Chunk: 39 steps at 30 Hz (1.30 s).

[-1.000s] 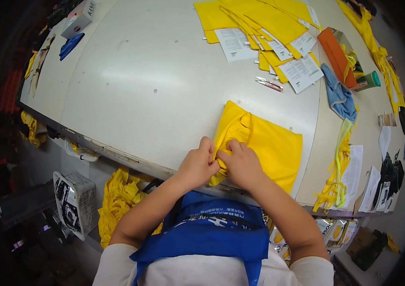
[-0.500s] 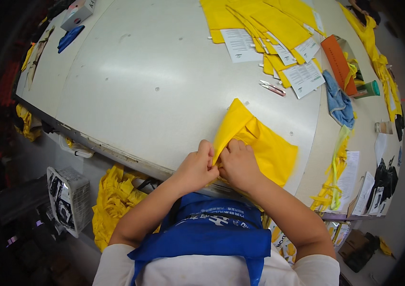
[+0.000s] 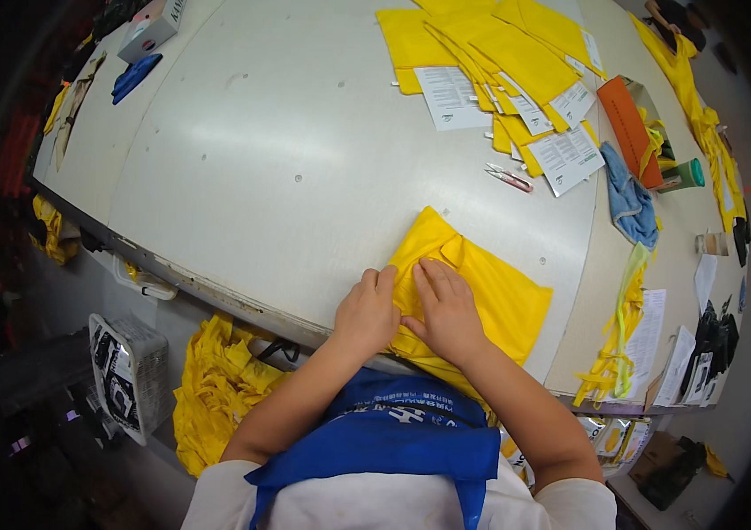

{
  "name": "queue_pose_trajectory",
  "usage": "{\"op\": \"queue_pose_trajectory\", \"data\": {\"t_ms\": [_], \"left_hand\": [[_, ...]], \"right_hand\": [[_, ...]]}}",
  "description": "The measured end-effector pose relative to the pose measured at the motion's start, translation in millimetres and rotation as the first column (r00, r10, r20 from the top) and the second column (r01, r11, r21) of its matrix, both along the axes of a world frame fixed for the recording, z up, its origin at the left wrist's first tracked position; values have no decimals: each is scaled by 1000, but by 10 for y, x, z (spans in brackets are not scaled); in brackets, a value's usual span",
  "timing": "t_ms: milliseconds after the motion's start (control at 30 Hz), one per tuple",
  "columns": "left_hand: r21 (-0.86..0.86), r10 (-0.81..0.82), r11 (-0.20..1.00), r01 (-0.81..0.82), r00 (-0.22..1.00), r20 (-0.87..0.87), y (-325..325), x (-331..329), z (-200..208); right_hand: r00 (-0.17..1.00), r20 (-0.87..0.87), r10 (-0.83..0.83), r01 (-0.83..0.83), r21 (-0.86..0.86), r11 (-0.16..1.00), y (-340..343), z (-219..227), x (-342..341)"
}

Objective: The person folds a large yellow garment on a white table. They smooth the fabric, trim loose threads with scissors, fold the garment into a compact rectangle, and place it into a yellow plastic bag.

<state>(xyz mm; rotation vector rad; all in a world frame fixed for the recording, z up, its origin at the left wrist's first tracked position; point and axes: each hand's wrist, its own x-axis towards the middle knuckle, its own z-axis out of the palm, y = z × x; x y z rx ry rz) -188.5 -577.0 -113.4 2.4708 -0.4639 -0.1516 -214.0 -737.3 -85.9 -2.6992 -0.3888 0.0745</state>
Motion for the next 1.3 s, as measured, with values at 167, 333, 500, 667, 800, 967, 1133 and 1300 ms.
{"op": "queue_pose_trajectory", "data": {"t_ms": [167, 333, 500, 667, 800, 967, 1133, 1300], "left_hand": [[-2, -6, 1000, 6, 991, -137, 12, 119, -109], [-143, -186, 975, 168, 974, -128, -173, 5, 54], [-116, -209, 974, 192, 965, -158, -245, -68, -55], [-71, -4, 997, -18, 953, -303, -149, -99, 19], [24, -8, 1000, 17, 948, -319, -164, -101, 23], [14, -262, 963, 270, 944, -199, -516, -298, 70], [54, -255, 960, 275, 938, -235, -655, -229, 29], [159, -217, 943, 291, 904, -368, -720, -75, -24]], "right_hand": [[997, -63, 52, -55, -52, 997, 23, 49, -58], [986, -148, 77, -105, -195, 975, 46, -372, -156], [964, -253, 83, -124, -154, 980, 19, -506, -76], [998, -48, 33, -21, 217, 976, -217, -279, -206], [989, -60, -133, 130, -47, 990, -192, -69, -496], [982, -60, -177, 162, -200, 966, -119, -376, -443], [985, -36, -168, 168, 1, 986, -242, -364, -469], [962, 148, -230, 164, 361, 918, -334, -317, -883]]}}
